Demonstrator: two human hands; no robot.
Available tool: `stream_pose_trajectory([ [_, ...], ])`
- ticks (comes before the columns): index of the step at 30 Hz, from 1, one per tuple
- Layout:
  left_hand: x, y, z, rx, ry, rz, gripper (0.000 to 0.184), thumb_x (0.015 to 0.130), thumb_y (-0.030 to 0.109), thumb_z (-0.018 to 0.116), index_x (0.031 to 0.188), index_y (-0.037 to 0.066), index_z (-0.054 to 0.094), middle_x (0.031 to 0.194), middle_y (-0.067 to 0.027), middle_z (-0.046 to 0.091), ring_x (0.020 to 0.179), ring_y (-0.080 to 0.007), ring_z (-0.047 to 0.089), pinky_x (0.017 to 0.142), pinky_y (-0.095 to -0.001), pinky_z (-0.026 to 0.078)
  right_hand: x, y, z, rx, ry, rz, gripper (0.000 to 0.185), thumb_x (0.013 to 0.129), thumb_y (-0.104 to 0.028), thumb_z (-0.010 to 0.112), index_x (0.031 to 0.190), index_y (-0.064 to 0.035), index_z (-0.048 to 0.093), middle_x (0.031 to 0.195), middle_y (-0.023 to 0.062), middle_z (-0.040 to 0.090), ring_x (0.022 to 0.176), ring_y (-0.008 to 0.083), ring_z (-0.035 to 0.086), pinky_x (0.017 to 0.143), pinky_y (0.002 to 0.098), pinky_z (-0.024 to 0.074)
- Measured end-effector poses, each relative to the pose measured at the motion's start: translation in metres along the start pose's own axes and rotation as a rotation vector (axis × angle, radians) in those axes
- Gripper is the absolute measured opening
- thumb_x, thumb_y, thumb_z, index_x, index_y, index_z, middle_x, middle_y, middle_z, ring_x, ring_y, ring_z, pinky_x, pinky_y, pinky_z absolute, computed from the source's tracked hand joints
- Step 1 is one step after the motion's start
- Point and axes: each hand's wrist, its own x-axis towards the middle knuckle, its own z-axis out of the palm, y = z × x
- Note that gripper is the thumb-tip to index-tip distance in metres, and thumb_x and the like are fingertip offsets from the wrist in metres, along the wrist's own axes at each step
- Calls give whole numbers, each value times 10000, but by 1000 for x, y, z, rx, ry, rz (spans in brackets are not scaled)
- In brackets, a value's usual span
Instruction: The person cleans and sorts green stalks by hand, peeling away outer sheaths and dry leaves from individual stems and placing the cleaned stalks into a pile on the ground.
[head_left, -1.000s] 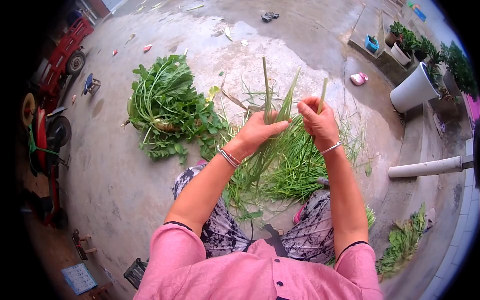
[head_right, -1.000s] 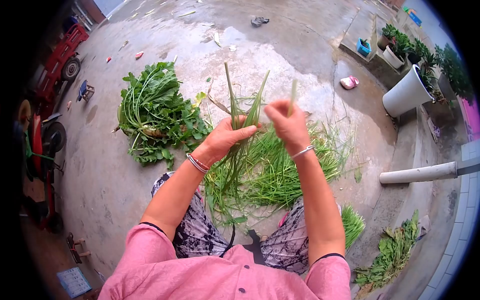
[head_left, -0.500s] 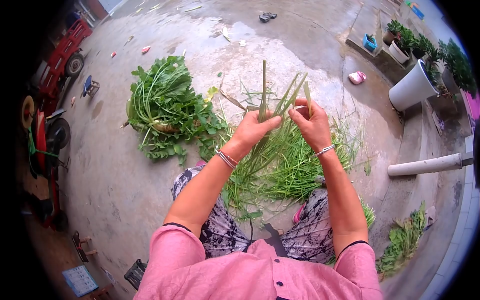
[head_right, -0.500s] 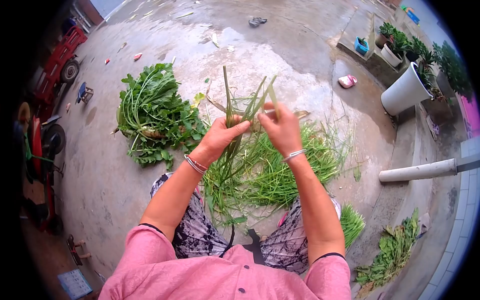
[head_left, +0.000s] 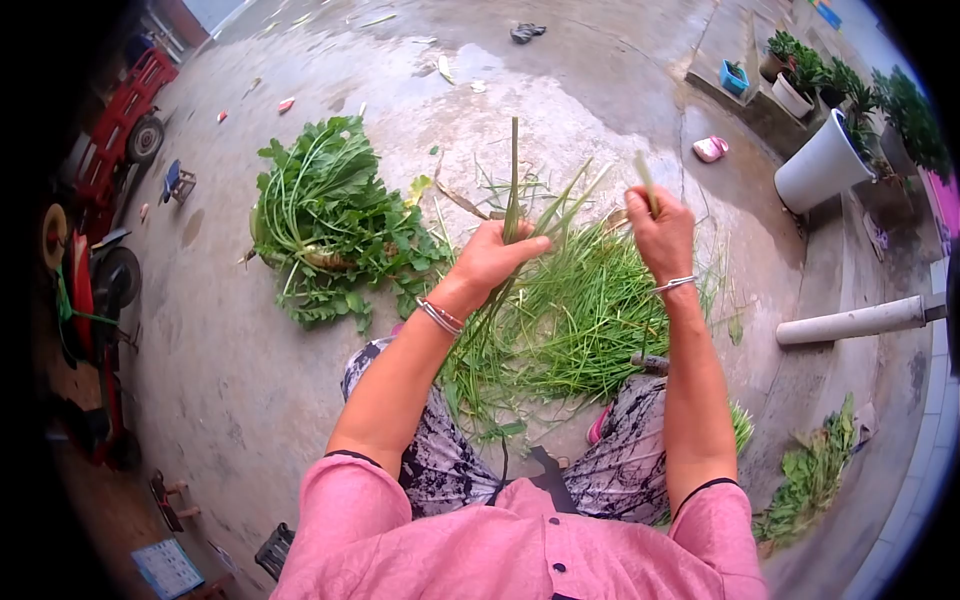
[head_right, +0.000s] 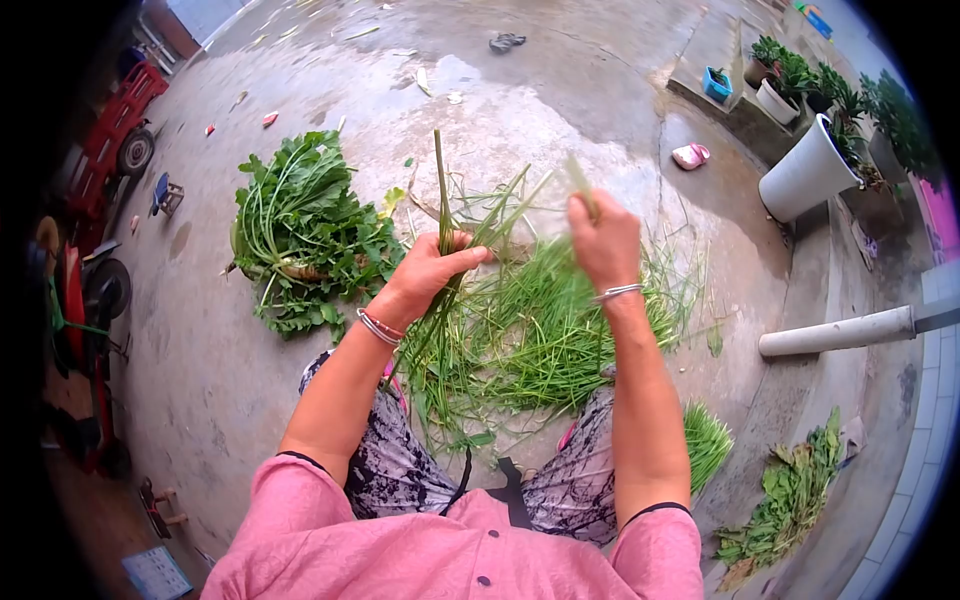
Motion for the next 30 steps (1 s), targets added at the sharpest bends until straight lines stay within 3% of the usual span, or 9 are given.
stream_pose_trajectory([
  [3,-2,-2,-6,-59,-38,-83,108,802,112,641,861,36,591,844,-43,634,743,-77,564,681,-198,432,15,20,-21,17,127,34,169,823,-154,567,831,-4,646,569,22,560,490,63,495,452,220,413],
  [6,-6,1,-12,-349,-20,-153,127,791,47,634,881,34,546,882,-108,637,860,-157,614,765,-231,478,22,33,-38,150,171,89,162,793,-144,619,835,10,647,632,32,599,554,75,537,530,221,446],
  [9,-7,1,-19,-328,-28,-167,139,787,49,639,889,36,545,889,-114,638,864,-159,616,754,-223,479,20,35,-45,230,95,146,172,763,-143,663,842,9,650,688,29,623,611,88,570,566,222,454],
  [12,-9,0,-18,-293,-9,-133,138,784,76,649,884,30,566,885,-101,642,819,-140,611,741,-218,475,11,22,-35,221,-234,178,294,758,-184,681,986,-4,632,777,77,633,654,113,583,580,221,471],
  [18,-8,-3,-9,-99,-91,-125,108,774,110,668,823,25,623,779,-25,633,710,-70,569,649,-195,435,-3,-17,-6,304,-314,154,400,764,-221,678,1060,31,582,834,96,611,680,131,588,574,204,495],
  [23,-11,-3,-4,-17,-118,-61,106,769,119,675,811,33,630,750,10,617,686,-49,547,623,-185,410,-2,-10,4,314,-275,157,303,789,-204,647,992,18,609,777,92,611,662,126,580,567,199,488],
  [25,-13,-1,-5,-33,-147,-84,106,773,121,671,811,33,624,771,-7,627,692,-61,555,637,-190,420,3,-13,-3,354,-197,309,223,800,-201,628,900,-2,624,764,90,619,635,122,563,599,221,481],
  [26,-14,0,-7,-33,-142,-84,106,773,121,671,811,33,624,771,-7,627,692,-61,555,637,-190,420,6,-11,-6,404,-95,260,163,805,-176,616,845,-19,621,730,70,608,610,102,537,570,215,459],
  [30,-18,6,-9,-194,-130,-129,124,786,124,655,850,29,607,827,-49,645,709,-80,567,669,-202,440,21,15,-29,515,74,305,147,774,-138,644,850,-14,615,721,41,593,634,96,529,583,203,436],
])
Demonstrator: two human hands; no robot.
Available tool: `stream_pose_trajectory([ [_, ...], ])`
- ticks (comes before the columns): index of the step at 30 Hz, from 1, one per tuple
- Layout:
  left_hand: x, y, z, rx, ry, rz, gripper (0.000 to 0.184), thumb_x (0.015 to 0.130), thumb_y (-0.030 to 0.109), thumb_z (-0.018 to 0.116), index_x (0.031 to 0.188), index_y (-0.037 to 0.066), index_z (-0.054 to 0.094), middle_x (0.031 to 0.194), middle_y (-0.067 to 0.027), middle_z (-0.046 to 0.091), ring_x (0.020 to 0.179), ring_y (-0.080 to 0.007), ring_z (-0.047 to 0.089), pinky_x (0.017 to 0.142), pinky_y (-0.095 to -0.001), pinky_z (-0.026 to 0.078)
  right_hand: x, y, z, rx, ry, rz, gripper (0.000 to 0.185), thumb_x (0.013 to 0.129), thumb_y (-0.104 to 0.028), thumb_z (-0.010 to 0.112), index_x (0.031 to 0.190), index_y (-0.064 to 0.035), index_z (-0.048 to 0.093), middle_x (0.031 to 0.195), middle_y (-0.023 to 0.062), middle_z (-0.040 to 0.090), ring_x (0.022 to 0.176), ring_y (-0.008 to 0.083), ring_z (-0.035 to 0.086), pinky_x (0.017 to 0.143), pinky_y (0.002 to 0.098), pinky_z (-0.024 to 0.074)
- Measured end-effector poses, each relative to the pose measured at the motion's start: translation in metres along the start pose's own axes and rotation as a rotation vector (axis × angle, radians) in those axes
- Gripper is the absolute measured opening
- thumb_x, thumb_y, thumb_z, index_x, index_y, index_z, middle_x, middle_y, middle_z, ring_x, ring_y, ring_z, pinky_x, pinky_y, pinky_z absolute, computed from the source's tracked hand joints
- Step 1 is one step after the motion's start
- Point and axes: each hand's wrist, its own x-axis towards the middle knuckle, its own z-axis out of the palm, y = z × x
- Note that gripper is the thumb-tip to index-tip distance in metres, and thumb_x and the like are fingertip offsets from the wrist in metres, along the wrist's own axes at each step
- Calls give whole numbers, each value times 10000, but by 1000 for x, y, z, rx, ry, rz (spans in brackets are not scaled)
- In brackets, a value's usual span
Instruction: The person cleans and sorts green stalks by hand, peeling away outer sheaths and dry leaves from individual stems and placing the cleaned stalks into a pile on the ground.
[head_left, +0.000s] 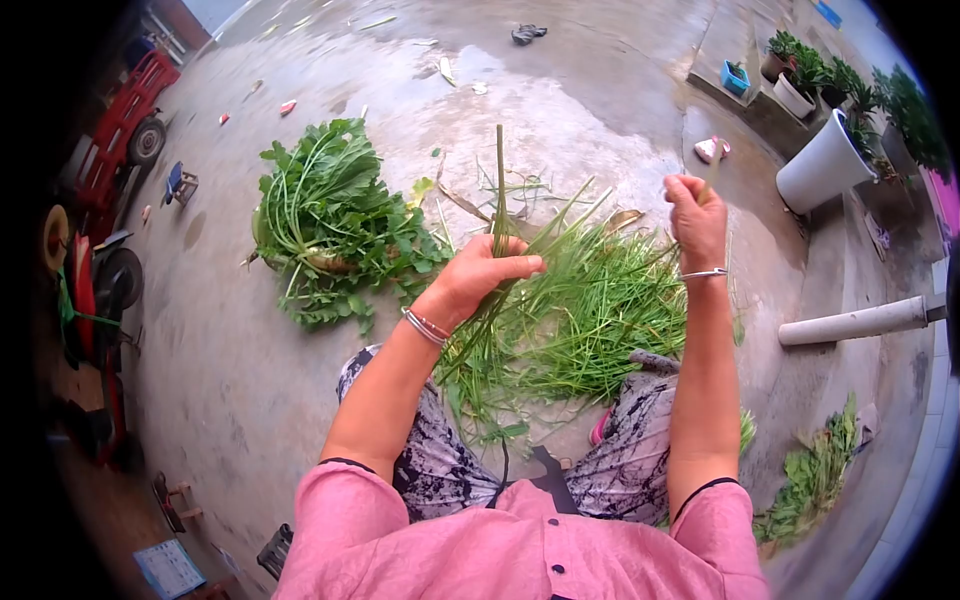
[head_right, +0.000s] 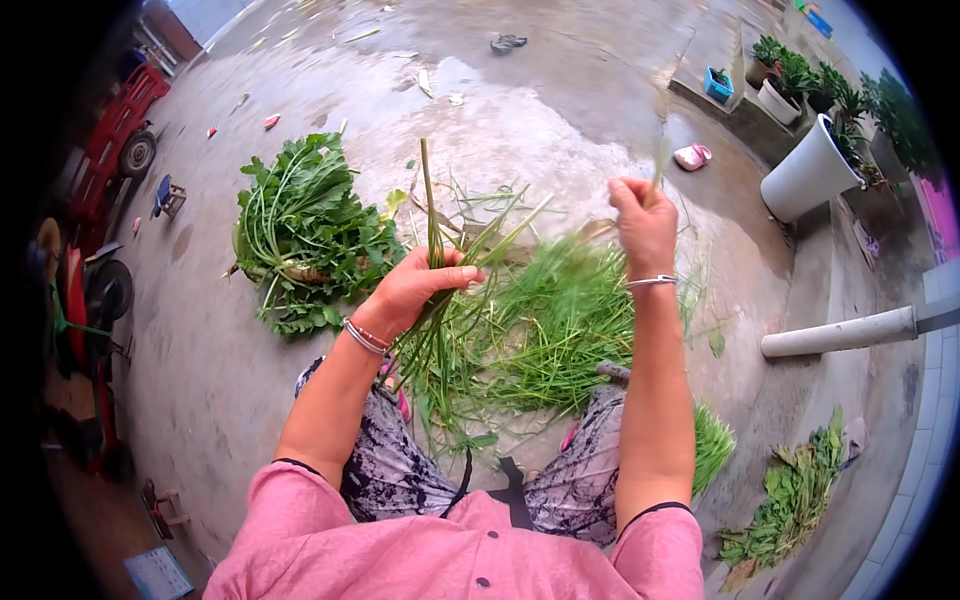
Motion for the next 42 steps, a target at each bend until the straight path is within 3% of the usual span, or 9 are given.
stream_pose_trajectory([
  [10,1,1,-2,-296,1,-51,81,823,109,610,872,48,592,870,-74,642,736,-98,594,643,-201,474,-16,-4,16,-183,-411,124,152,775,-151,644,870,-34,625,685,44,590,620,69,535,542,207,430],
  [19,0,-7,0,-352,-217,-149,116,844,118,585,905,19,581,820,-53,628,679,-90,601,579,-209,487,-29,-11,29,57,-438,178,324,772,-174,650,1073,-62,611,683,-22,538,548,43,416,478,186,344],
  [24,0,-10,6,-412,-294,-169,148,847,134,579,904,-2,587,780,-51,608,654,-95,581,553,-211,454,-34,-13,35,179,-491,220,266,812,-146,643,1042,-24,595,641,-67,525,418,-11,300,365,158,202],
  [28,-2,-10,9,-420,-301,-198,165,852,147,568,900,-10,589,750,-56,589,621,-99,549,529,-213,422,-30,-12,33,189,-428,235,168,814,-137,638,938,-30,601,651,-48,537,416,-9,305,360,158,199],
  [30,-3,-10,11,-408,-307,-184,170,854,151,566,899,-11,589,745,-57,585,610,-99,538,524,-215,415,-29,-19,30,204,-331,209,106,783,-151,655,804,-54,618,602,-22,535,442,21,369,379,147,286],
  [33,-3,-9,10,-433,-270,-201,170,859,152,558,896,-11,589,733,-56,577,606,-100,524,522,-224,412,-15,-8,20,335,-153,178,97,773,-134,663,806,-53,621,593,-17,532,421,18,353,362,137,265],
  [37,-1,-9,2,-422,-248,-149,168,873,156,543,911,-1,588,745,-44,578,623,-94,523,534,-224,409,-7,-3,13,43,-130,154,259,746,-93,678,974,-29,571,789,62,601,593,88,516,493,203,440],
  [38,0,-9,-1,-441,-241,-137,169,876,160,540,919,4,588,753,-39,581,636,-91,525,539,-221,409,-12,-7,12,-70,-263,213,448,739,-49,665,1151,-11,492,884,99,605,754,142,581,653,253,500],
  [42,-1,-5,-6,-487,-217,-106,174,877,175,545,934,16,588,776,-18,588,685,-80,529,547,-205,403,-25,-14,20,-202,-637,153,522,767,-85,647,1252,-43,458,857,105,635,785,138,608,649,255,507],
])
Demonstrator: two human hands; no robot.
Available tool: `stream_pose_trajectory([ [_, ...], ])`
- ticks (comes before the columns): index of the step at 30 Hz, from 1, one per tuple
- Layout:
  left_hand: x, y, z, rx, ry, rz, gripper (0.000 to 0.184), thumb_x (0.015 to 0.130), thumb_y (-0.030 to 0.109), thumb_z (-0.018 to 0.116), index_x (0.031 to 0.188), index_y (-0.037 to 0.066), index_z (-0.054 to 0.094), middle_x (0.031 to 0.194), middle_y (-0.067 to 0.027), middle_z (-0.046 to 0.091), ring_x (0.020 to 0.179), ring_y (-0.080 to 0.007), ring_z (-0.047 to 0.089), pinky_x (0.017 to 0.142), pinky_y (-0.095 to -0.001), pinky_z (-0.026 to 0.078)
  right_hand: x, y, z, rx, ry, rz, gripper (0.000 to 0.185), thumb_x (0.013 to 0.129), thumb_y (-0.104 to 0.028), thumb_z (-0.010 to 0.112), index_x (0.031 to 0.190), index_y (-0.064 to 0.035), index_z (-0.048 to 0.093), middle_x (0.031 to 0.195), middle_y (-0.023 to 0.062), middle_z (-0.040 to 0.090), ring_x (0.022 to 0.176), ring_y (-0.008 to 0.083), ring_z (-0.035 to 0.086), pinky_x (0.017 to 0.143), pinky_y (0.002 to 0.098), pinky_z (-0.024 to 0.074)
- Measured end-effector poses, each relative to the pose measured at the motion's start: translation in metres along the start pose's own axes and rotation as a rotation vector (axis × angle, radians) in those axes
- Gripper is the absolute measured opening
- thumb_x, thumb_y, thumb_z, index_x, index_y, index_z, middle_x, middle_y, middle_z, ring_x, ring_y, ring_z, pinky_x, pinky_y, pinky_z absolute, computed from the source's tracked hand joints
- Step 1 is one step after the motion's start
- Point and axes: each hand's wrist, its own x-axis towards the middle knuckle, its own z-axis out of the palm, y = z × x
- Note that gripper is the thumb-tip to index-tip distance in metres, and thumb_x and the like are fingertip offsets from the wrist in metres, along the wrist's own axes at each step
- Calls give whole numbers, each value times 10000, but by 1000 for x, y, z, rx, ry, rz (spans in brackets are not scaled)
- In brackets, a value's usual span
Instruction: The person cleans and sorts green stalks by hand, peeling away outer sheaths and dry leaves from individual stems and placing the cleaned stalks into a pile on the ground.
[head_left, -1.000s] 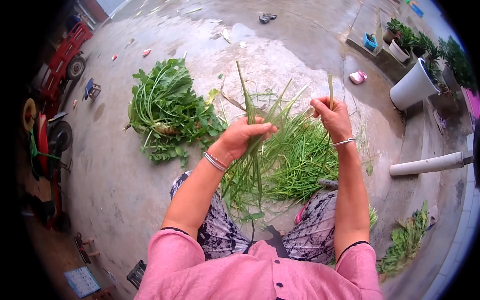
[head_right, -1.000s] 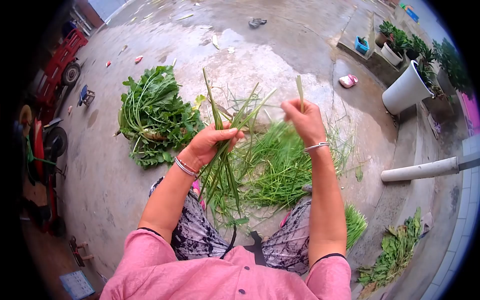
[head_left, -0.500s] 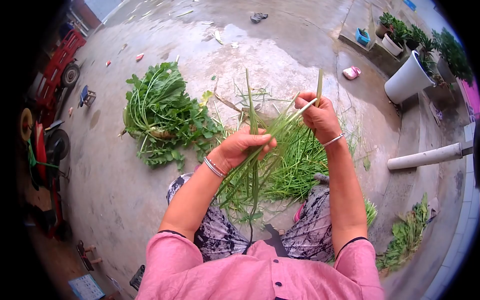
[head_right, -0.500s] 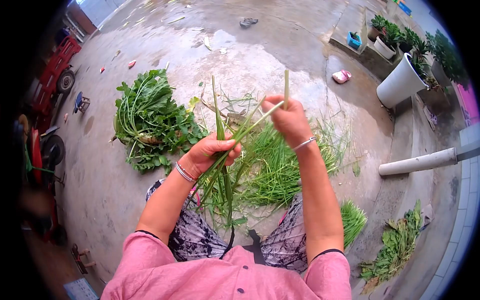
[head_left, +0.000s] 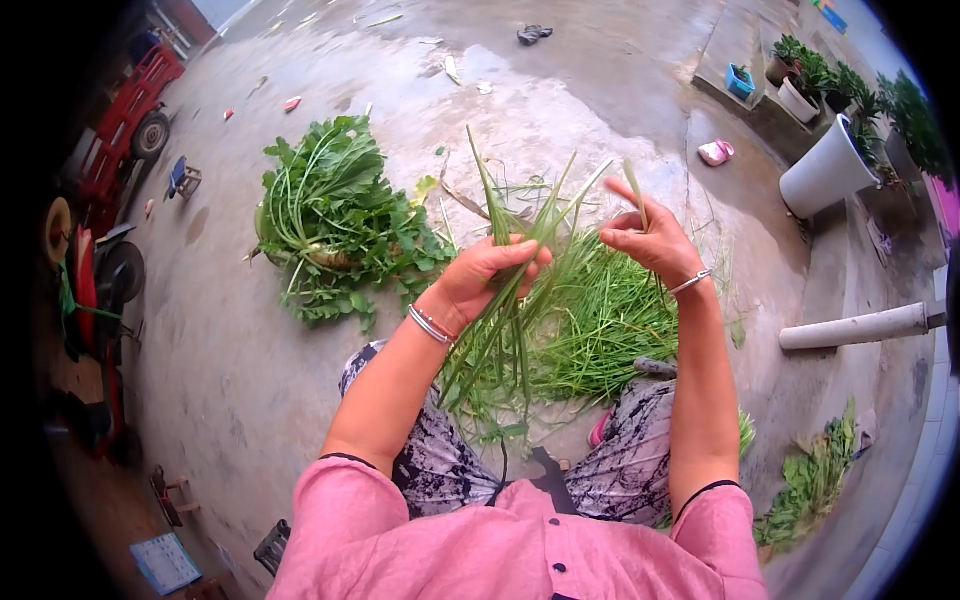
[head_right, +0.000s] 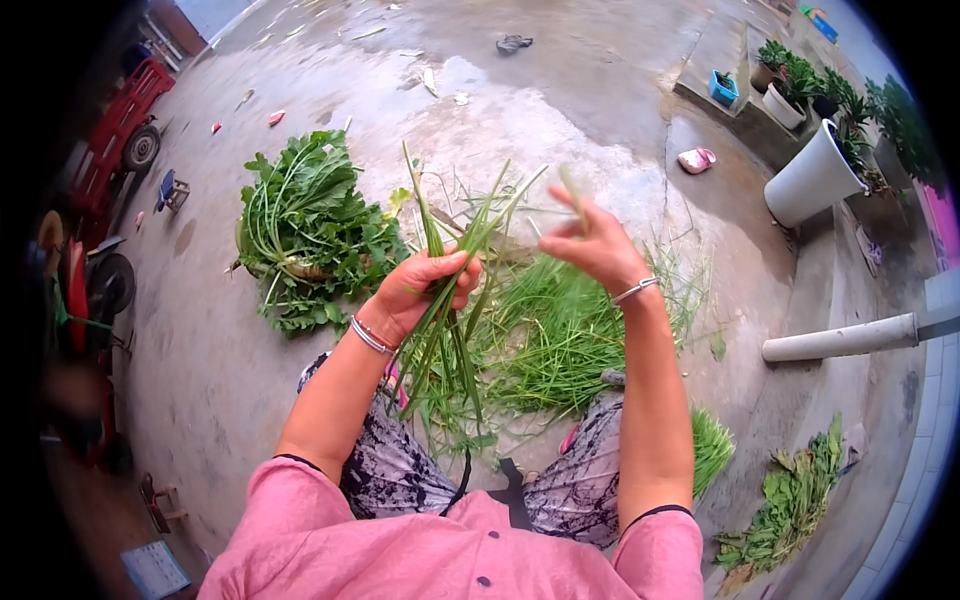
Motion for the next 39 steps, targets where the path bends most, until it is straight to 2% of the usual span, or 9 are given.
stream_pose_trajectory([
  [3,1,1,0,-16,28,15,176,879,175,542,940,16,588,782,-18,588,678,-76,529,541,-207,402,15,21,-2,-103,-22,75,346,789,-152,641,1115,-48,588,784,94,649,720,113,610,591,237,490],
  [4,1,2,-1,-21,26,11,178,880,174,542,945,14,586,788,-18,588,675,-72,531,537,-209,403,11,19,1,-46,50,82,256,785,-130,660,1017,-23,643,756,18,631,595,63,552,559,194,437],
  [9,2,-1,-1,-27,26,34,171,879,170,544,942,16,586,783,-18,590,657,-68,533,531,-202,404,18,32,8,-389,57,23,248,780,-153,674,1003,-46,659,835,30,648,724,55,541,618,213,437],
  [15,3,-3,9,45,93,10,167,872,172,556,933,21,591,773,-8,600,637,-68,557,548,-199,436,3,-7,20,136,7,-31,428,832,-266,625,1181,-37,533,657,-36,539,554,14,413,468,158,336],
  [17,6,-6,15,135,113,-19,170,866,182,567,917,23,601,769,-8,607,639,-65,569,552,-197,453,1,-12,26,315,-139,48,469,872,-314,565,1238,-37,464,582,-75,403,469,3,298,399,153,239],
  [22,11,-11,28,245,93,-36,194,835,221,611,875,31,612,704,-5,589,598,-62,540,534,-187,430,8,-8,36,498,57,48,188,897,-242,527,885,-67,597,553,-92,342,396,4,233,351,185,151],
  [29,-1,4,18,552,47,-101,167,809,183,627,789,28,567,631,8,503,528,-74,439,477,-203,326,5,10,-50,893,499,-126,196,908,-205,499,887,-28,581,588,-50,369,407,16,244,344,189,172],
  [33,-11,26,7,531,212,-1,178,819,212,622,781,54,549,637,6,496,516,-46,414,443,-182,309,-5,14,-73,951,601,-166,205,914,-217,487,929,-22,550,590,-52,342,411,22,229,350,189,169],
  [39,-3,46,-35,169,746,511,172,803,210,649,789,68,553,641,57,440,497,-34,347,407,-164,284,-5,23,-74,952,700,-193,207,914,-225,486,917,-24,538,593,-44,356,410,30,239,352,195,176],
])
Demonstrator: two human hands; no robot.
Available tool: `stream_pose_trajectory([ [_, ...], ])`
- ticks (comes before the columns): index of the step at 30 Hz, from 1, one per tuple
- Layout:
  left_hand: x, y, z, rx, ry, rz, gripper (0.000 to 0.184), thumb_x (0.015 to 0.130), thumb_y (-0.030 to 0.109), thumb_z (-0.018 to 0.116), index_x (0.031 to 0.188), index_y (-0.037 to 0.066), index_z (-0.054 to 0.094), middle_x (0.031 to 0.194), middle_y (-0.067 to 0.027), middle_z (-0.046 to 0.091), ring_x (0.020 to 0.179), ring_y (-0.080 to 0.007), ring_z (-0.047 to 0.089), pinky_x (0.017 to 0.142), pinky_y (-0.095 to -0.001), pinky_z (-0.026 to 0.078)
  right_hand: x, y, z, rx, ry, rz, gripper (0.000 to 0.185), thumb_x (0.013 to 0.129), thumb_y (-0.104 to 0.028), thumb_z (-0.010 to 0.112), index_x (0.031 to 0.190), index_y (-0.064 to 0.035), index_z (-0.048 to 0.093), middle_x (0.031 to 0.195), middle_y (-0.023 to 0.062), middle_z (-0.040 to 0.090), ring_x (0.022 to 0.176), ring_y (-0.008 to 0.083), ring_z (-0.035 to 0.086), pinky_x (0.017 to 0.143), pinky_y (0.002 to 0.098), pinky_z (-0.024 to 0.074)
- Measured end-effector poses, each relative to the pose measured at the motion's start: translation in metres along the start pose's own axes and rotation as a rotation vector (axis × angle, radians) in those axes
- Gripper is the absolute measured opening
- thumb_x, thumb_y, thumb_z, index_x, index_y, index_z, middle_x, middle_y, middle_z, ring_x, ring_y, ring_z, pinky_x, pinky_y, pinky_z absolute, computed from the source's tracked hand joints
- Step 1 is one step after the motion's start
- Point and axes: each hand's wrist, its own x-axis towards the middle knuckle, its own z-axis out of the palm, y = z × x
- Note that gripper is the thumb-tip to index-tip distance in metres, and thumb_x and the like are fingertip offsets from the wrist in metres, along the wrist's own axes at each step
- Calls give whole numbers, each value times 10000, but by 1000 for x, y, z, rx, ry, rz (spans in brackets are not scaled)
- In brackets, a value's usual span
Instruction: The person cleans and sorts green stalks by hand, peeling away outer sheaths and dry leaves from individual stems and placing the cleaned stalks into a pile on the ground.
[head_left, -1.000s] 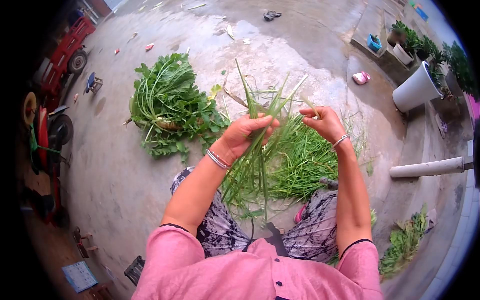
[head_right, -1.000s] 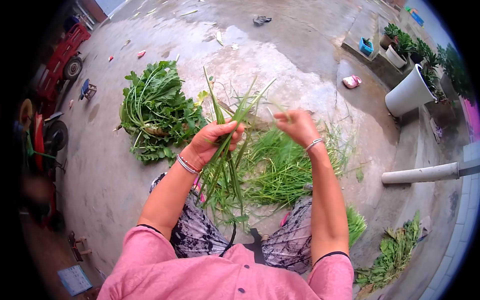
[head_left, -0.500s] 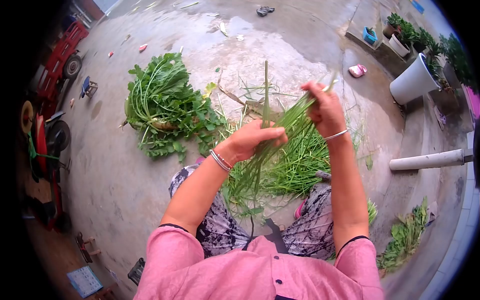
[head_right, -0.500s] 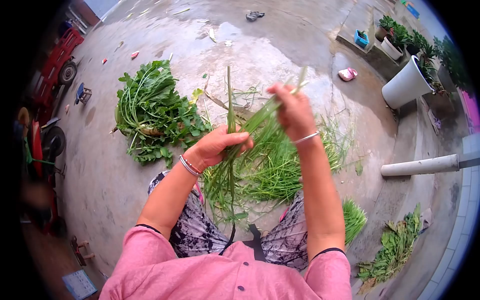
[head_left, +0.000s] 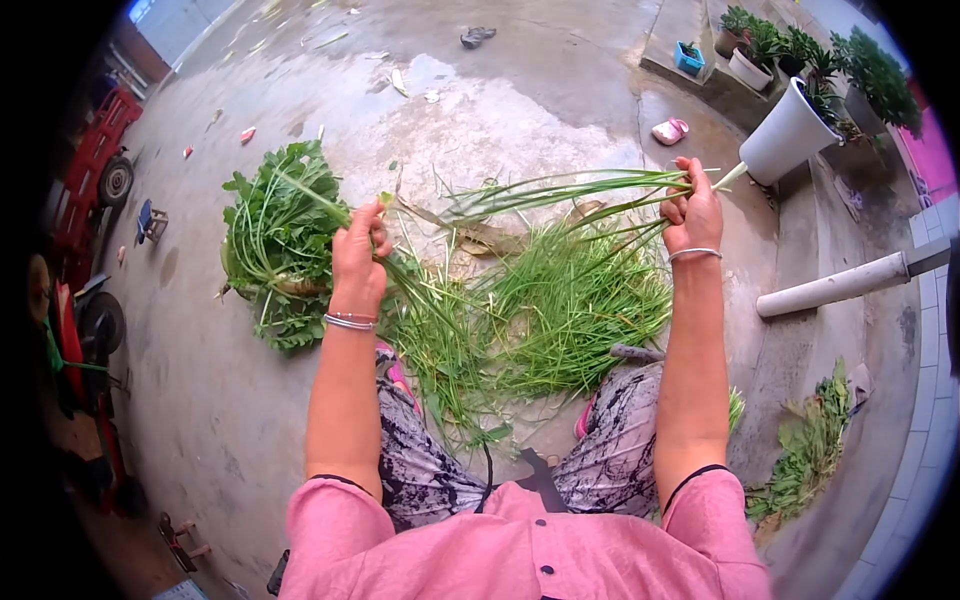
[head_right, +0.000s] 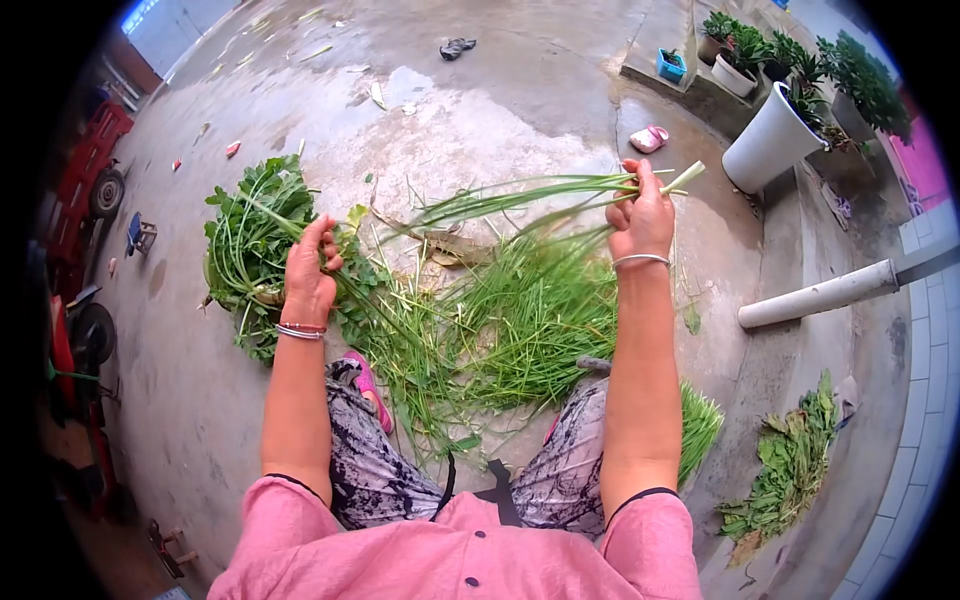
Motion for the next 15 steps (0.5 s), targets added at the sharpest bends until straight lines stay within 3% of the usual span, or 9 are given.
stream_pose_trajectory([
  [2,-1,1,3,-59,77,199,142,785,155,659,750,76,546,628,43,459,464,-33,346,388,-155,272,-1,3,1,-14,0,-22,212,914,-228,482,900,-25,541,595,-37,378,406,33,254,353,201,185],
  [4,-19,0,25,36,-16,207,103,753,114,673,781,73,583,598,59,440,468,-19,342,384,-142,237,-8,12,9,-72,15,-53,203,914,-226,483,891,-32,536,591,-35,381,401,34,257,355,204,188],
  [7,-49,-13,53,257,-283,166,74,773,142,669,757,75,642,587,71,488,488,-21,370,440,-165,276,-18,28,23,-114,-6,-29,189,915,-219,483,890,-38,530,587,-37,377,394,27,258,354,201,185],
  [9,-59,-24,64,348,-458,157,134,801,172,647,860,54,669,647,51,553,530,-30,419,476,-170,330,-26,39,34,-139,-35,-11,188,916,-217,481,891,-36,526,591,-40,373,395,21,261,352,197,181],
  [10,-59,-34,67,351,-528,258,182,794,162,658,921,32,667,678,43,575,563,-49,450,515,-190,378,-29,44,38,-141,-49,1,188,916,-217,481,891,-36,526,591,-40,373,395,21,261,352,197,181],
  [13,-60,-46,74,416,-510,312,228,763,133,684,959,21,654,686,36,564,602,-55,478,544,-213,406,-37,55,47,-177,-37,29,202,919,-220,475,892,-25,524,618,-35,379,399,19,253,351,192,183],
  [15,-59,-48,76,682,-415,572,271,727,123,706,970,23,643,685,7,545,607,-78,496,546,-231,418,-39,62,49,-172,-48,52,203,919,-219,476,893,-24,525,623,-33,381,401,20,254,352,192,186],
])
